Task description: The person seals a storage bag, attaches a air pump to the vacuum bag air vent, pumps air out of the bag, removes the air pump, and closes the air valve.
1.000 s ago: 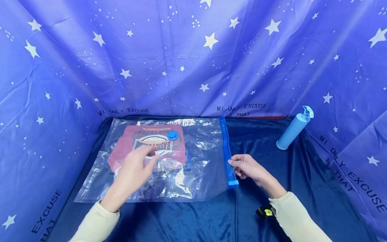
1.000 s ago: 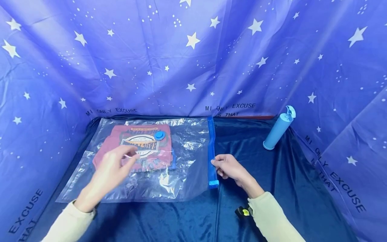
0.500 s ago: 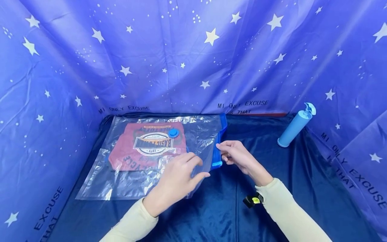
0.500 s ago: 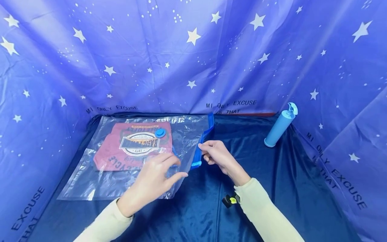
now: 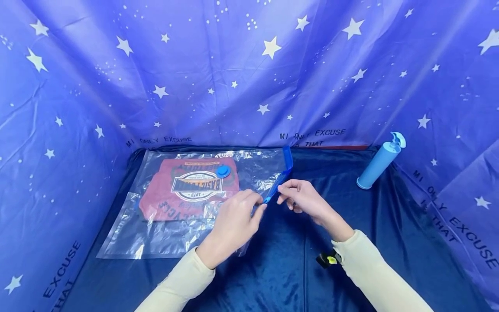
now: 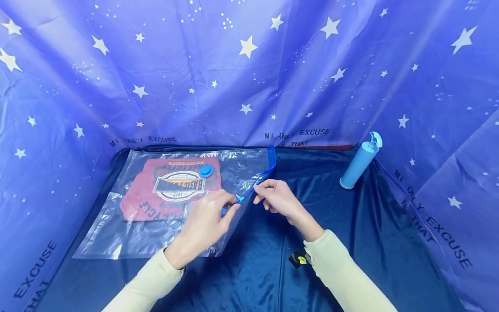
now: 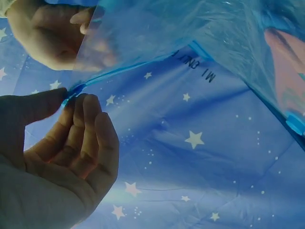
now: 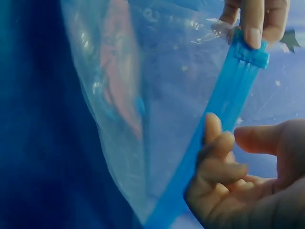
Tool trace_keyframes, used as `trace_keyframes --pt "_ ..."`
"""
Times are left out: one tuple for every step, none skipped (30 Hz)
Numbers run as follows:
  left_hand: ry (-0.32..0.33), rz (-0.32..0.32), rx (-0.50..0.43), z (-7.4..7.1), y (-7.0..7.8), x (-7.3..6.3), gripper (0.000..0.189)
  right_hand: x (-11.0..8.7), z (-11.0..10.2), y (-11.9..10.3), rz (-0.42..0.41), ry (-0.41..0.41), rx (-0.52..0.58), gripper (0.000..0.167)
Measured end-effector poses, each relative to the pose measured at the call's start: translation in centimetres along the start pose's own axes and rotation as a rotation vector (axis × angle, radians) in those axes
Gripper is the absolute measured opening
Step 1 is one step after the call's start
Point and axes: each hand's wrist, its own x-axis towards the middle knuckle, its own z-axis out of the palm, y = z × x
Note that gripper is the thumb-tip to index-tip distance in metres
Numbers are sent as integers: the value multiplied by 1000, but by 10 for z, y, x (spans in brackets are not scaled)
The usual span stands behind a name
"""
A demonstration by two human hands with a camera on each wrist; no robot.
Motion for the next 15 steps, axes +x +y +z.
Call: trace_keyframes --pt "5 -4 5 0 -1 -1 4 -3 1 -1 -71 37 -55 22" --pt "11 -6 8 0 -2 -1 4 -6 2 -2 -149 74 -112 19" --pt "16 -6 11 0 -3 -1 4 -9 3 -3 -234 102 -169 16" --pt "19 -6 14 0 -4 -2 5 -12 4 -6 -324 123 -229 14" --pt "21 -3 13 0 -4 -2 6 -14 5 -8 -410 136 -291 14" --pt "23 0 14 -1 -5 -2 7 -17 6 -11 -487 135 -346 18" --pt "25 4 12 -1 -5 -1 8 -19 7 -13 -550 114 -383 22" --pt "27 7 10 -1 -5 -1 9 -20 8 -15 -610 82 -415 26" --pt "29 11 10 -1 -5 -1 9 -21 10 -17 -665 49 -448 28" --pt "29 13 9 -1 -5 0 10 -20 11 -18 -715 21 -489 29" --pt "30 16 9 -2 -5 0 10 -20 13 -19 -758 -4 -524 29" --pt "32 20 9 -2 -5 0 11 -18 14 -19 -795 -26 -554 28" --pt "32 23 9 -2 -4 1 11 -17 16 -20 -831 -42 -582 26" --pt "34 26 11 -2 -4 1 12 -15 17 -20 -861 -55 -609 24" --pt "38 30 12 -2 -4 1 12 -14 17 -21 -882 -64 -636 23"
